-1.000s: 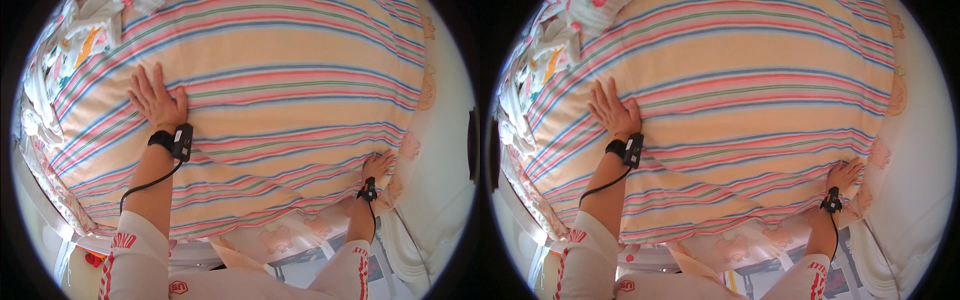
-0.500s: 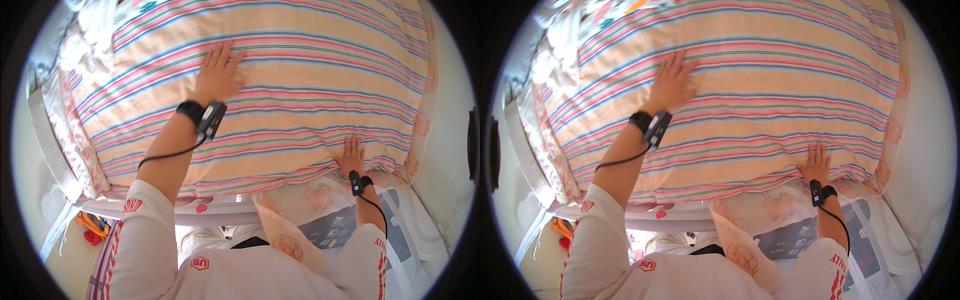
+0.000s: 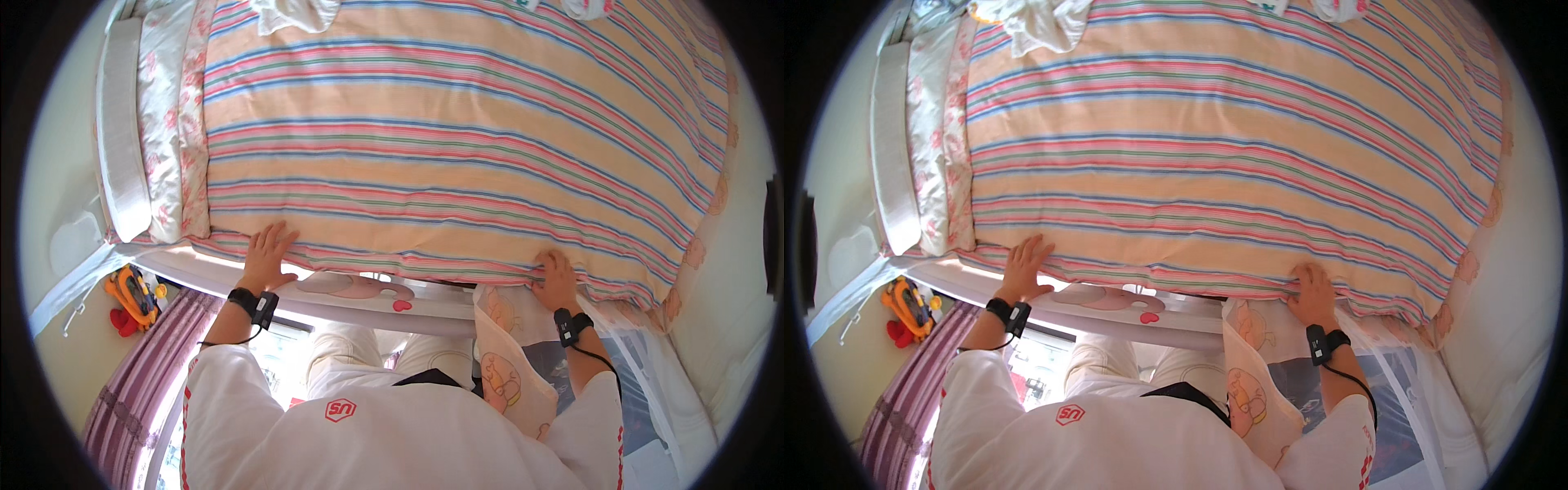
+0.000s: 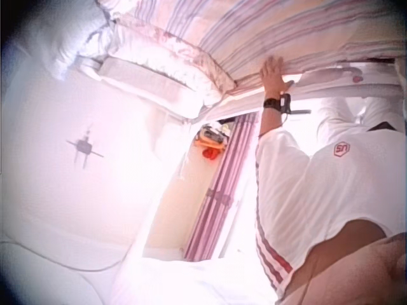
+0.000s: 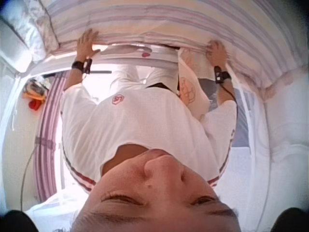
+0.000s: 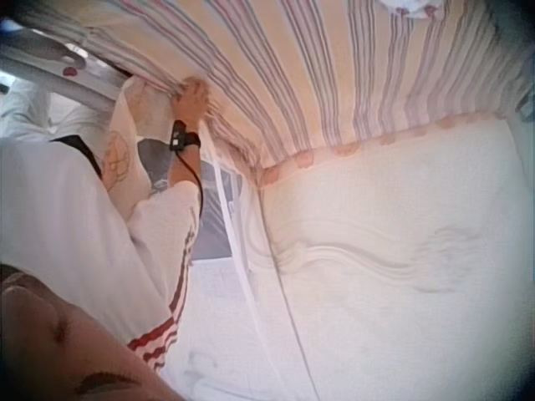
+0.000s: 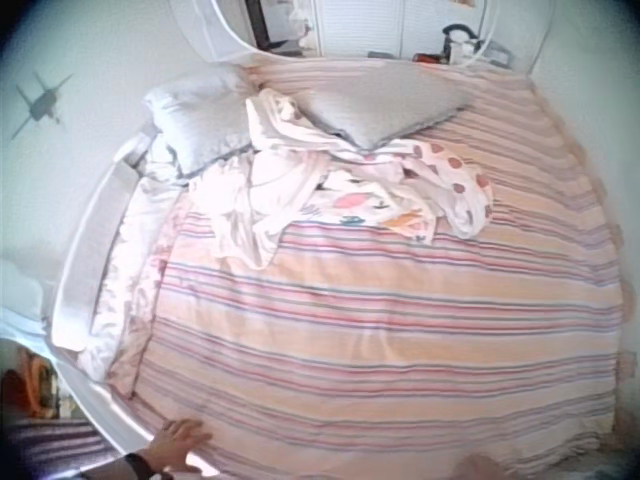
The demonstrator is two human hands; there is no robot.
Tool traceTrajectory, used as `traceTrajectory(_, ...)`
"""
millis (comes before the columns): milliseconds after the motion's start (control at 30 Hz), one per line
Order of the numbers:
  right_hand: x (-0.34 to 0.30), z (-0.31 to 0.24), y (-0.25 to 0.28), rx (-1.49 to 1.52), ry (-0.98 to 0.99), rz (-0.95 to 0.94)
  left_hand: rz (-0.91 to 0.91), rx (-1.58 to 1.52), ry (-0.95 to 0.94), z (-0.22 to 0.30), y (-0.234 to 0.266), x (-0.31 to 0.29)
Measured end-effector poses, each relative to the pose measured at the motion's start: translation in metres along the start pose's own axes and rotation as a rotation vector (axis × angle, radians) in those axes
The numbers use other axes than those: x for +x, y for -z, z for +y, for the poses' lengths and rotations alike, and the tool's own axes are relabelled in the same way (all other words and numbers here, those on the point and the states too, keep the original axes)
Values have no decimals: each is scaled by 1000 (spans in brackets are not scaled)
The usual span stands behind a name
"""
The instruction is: The person installs a pop-up mosquito net over a bed. They unfold the net, secure the top edges, and tuck the bottom edges under the mattress around the perimeter.
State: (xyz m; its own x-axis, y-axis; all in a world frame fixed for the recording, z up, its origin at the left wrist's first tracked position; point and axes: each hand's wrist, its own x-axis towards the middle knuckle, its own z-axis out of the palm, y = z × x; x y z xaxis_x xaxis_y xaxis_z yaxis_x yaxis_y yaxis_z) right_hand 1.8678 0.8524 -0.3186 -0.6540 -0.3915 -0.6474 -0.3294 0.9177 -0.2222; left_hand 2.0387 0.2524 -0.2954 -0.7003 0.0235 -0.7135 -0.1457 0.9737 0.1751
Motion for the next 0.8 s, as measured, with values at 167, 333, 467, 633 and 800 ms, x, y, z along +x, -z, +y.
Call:
traceTrajectory(167, 1, -33, -4, -91, 89, 70, 242, 61, -51, -15, -23, 9)
traceTrajectory(333, 4, -44, -21, -104, 251, 154, 298, 117, 22, -21, -47, 12)
traceTrajectory(467, 12, -36, -45, 177, -36, 264, 492, -35, 642, -13, -70, 2)
traceTrajectory(633, 18, -23, -46, 514, -1131, 558, 699, -879, 1095, -12, -76, 2)
traceTrajectory(800, 1, 13, -40, 323, -942, -7, 841, -1749, 1425, -33, -67, 5)
